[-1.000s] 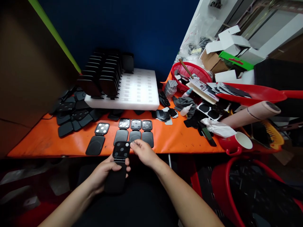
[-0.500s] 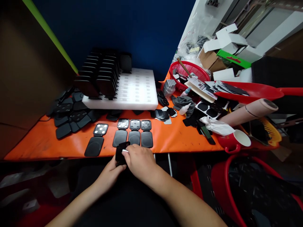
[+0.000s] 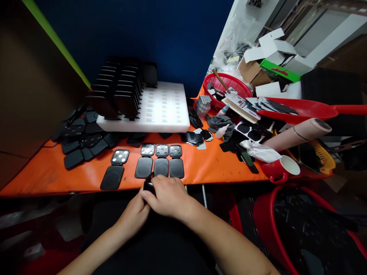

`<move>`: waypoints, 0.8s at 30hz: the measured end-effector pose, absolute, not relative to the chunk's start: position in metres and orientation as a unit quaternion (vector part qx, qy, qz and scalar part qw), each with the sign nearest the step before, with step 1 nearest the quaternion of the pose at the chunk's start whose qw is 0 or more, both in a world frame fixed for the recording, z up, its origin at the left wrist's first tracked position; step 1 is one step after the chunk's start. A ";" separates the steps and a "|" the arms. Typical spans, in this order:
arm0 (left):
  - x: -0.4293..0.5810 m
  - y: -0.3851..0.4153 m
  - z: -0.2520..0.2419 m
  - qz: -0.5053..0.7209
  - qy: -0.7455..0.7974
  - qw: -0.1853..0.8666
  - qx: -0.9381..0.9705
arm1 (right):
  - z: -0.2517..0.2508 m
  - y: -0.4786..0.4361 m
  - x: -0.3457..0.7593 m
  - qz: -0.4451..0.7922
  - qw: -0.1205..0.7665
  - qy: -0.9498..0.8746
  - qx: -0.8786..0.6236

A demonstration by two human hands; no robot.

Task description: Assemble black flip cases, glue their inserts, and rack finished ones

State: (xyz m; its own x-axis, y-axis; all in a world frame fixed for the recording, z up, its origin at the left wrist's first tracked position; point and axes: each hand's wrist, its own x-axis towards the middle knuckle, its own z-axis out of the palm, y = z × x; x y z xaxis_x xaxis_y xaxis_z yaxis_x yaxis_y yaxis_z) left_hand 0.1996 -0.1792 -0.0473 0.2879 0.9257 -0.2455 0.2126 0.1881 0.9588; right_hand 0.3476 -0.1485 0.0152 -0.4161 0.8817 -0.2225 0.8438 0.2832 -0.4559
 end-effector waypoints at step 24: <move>0.208 -0.172 -0.057 0.323 0.545 0.672 0.383 | -0.017 -0.144 0.347 0.414 0.146 -0.735 -0.517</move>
State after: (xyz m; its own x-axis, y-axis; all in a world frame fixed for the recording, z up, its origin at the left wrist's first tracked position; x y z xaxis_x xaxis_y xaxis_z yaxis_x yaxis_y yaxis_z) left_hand 0.2081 -0.1715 -0.0574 0.1968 0.8524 -0.4845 -0.0167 0.4970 0.8676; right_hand 0.3466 -0.1440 -0.0169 -0.4227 0.8806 -0.2141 0.6386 0.1218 -0.7599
